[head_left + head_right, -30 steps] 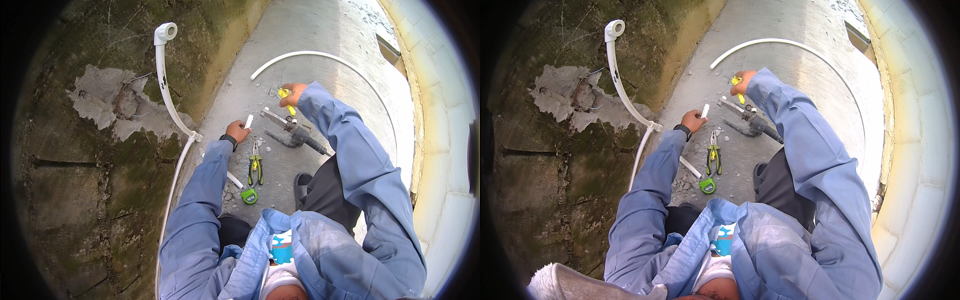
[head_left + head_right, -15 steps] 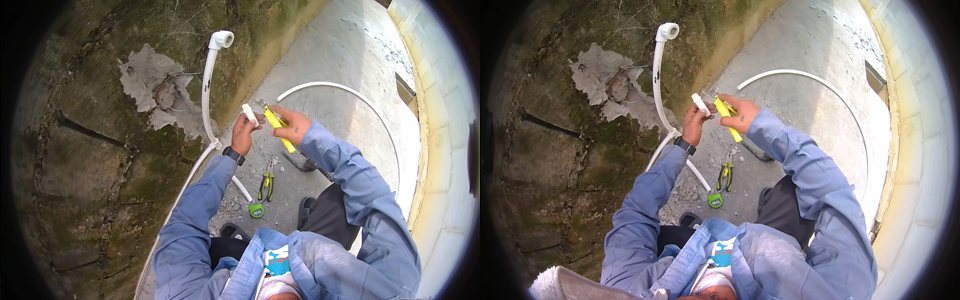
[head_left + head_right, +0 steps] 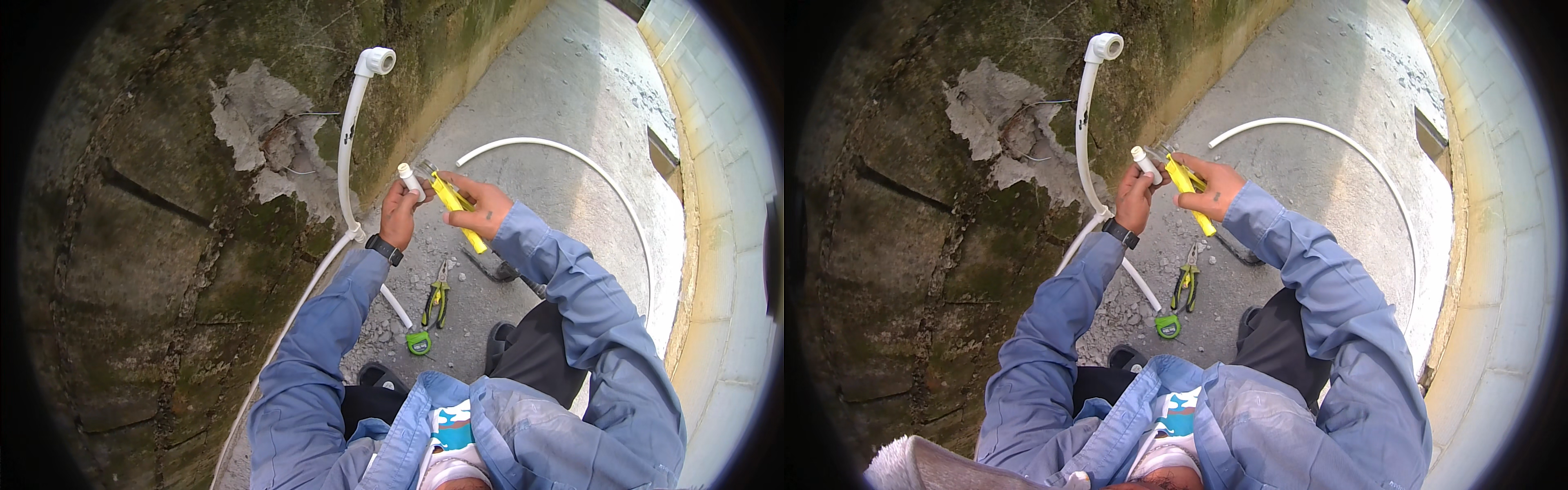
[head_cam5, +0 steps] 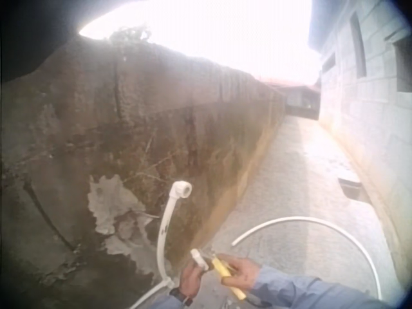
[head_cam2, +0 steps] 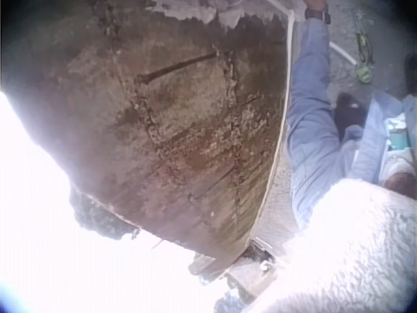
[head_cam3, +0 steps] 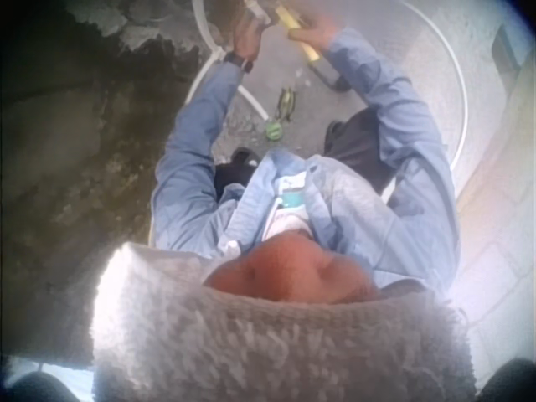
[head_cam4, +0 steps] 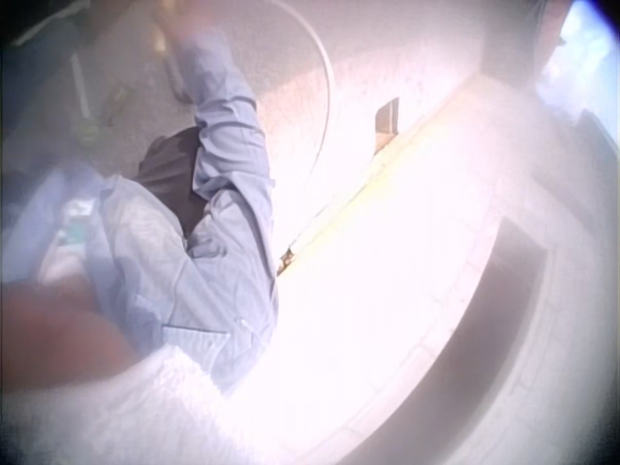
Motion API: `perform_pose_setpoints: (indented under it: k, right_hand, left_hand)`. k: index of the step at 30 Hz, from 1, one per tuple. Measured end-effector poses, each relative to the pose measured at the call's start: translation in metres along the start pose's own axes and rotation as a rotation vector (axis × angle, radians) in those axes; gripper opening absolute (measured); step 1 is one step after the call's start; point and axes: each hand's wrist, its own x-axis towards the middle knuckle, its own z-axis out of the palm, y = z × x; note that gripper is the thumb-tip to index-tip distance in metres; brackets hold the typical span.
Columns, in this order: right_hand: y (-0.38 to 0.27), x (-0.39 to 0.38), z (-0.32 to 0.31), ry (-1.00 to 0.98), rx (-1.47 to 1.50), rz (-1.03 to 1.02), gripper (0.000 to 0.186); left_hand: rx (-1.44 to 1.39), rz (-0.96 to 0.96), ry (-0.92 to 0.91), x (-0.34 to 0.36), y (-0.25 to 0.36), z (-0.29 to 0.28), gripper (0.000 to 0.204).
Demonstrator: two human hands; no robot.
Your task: The person cuts a white PVC pipe with a pipe cutter, then uses a heat gun to soften the pipe and a fitting. They connect the heated pipe to an elbow fitting and secure it to a wall using a zip tie and pliers.
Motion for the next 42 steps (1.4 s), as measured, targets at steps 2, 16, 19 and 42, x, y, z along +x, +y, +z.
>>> perform_pose_setpoints:
  k: [2, 16, 19, 42]
  right_hand:
    - [-0.003, -0.001, -0.001, -0.003, -0.003, -0.007, 0.080]
    - [-0.012, -0.007, -0.017, -0.009, -0.381, -0.079, 0.080]
    - [-0.010, -0.010, -0.018, 0.017, -0.440, -0.109, 0.081]
    - [-0.019, -0.019, -0.015, 0.125, -0.505, -0.119, 0.078]
  left_hand:
    - [0.008, 0.003, -0.005, 0.000, 0.000, 0.000, 0.024]
    - [0.299, 0.040, -0.060, -0.002, 0.007, -0.008, 0.027]
    - [0.399, 0.076, -0.053, -0.001, 0.010, -0.014, 0.027]
    - [0.658, 0.341, 0.116, 0.000, 0.006, 0.005, 0.029]
